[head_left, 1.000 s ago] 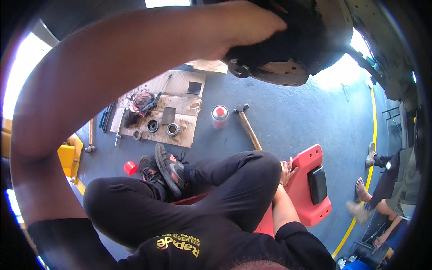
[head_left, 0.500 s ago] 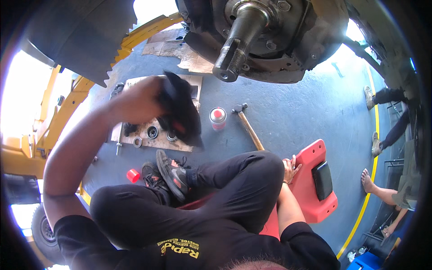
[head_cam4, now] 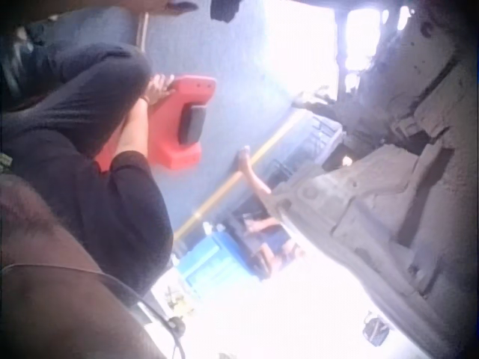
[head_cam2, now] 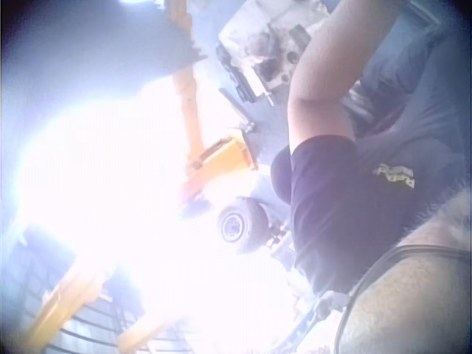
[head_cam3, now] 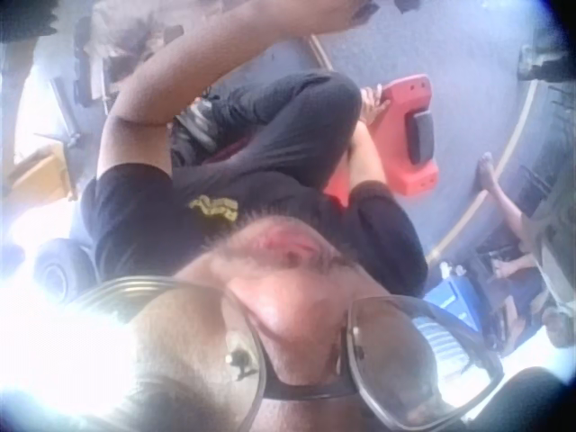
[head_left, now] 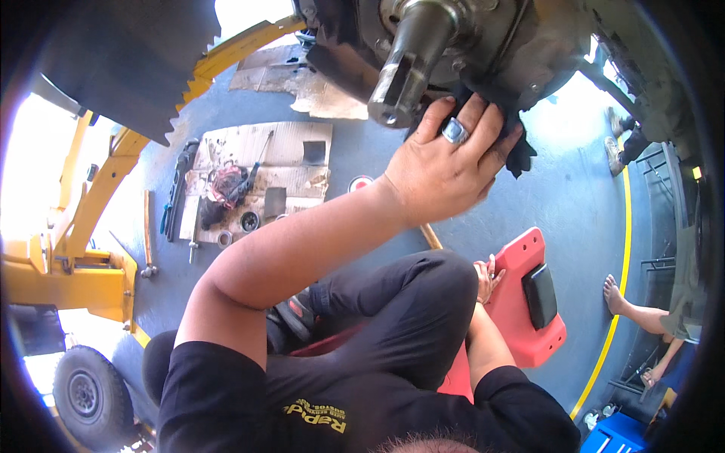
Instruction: The person cleans and wipes the wheel hub and axle area using a black cloth. They then pick up a metal bearing ring and wipe it thoroughly with the cloth.
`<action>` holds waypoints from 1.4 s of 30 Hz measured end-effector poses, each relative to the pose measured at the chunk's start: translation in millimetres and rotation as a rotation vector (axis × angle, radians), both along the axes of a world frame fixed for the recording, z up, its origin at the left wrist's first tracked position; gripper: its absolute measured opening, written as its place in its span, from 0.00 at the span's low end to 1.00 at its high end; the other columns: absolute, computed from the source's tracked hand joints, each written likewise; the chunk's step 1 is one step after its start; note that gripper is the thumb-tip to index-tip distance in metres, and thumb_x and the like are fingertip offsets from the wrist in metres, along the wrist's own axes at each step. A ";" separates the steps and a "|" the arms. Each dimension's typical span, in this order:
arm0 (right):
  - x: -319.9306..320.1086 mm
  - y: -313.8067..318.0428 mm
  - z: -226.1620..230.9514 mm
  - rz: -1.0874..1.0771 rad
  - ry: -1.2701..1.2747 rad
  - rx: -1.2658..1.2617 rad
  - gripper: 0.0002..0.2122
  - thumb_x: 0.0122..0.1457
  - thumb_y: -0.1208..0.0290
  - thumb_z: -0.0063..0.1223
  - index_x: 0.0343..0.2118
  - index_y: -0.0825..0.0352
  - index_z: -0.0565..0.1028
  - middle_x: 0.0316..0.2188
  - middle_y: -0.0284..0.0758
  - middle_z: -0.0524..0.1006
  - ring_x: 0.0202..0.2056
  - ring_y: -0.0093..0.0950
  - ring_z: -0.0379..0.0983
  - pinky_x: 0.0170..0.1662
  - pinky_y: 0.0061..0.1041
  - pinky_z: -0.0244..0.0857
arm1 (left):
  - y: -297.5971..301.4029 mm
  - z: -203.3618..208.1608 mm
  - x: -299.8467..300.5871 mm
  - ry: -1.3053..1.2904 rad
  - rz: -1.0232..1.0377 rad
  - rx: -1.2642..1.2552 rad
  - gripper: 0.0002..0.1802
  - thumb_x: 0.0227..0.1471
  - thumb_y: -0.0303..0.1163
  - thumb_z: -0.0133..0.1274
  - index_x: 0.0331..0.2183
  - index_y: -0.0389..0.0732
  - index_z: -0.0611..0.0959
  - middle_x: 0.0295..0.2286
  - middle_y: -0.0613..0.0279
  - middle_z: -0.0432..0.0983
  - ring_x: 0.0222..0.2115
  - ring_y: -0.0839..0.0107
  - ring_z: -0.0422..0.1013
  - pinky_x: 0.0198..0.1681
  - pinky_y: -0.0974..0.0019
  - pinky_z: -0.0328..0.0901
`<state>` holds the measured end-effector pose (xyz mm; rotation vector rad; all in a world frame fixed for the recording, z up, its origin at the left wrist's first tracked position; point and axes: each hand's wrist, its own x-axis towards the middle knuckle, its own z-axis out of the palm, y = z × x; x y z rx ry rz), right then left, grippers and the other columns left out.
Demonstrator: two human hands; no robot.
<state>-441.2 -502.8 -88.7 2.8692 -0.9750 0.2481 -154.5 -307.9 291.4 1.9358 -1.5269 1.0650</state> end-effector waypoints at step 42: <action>7.0 4.4 9.4 -0.017 0.011 0.062 0.11 0.60 0.56 0.46 0.34 0.52 0.79 0.45 0.19 0.77 0.69 0.28 0.52 0.71 0.56 0.22 | 21.1 -13.7 31.4 -0.153 0.033 0.162 0.29 0.49 0.31 0.57 0.55 0.41 0.74 0.44 0.50 0.77 0.53 0.57 0.70 0.60 0.46 0.54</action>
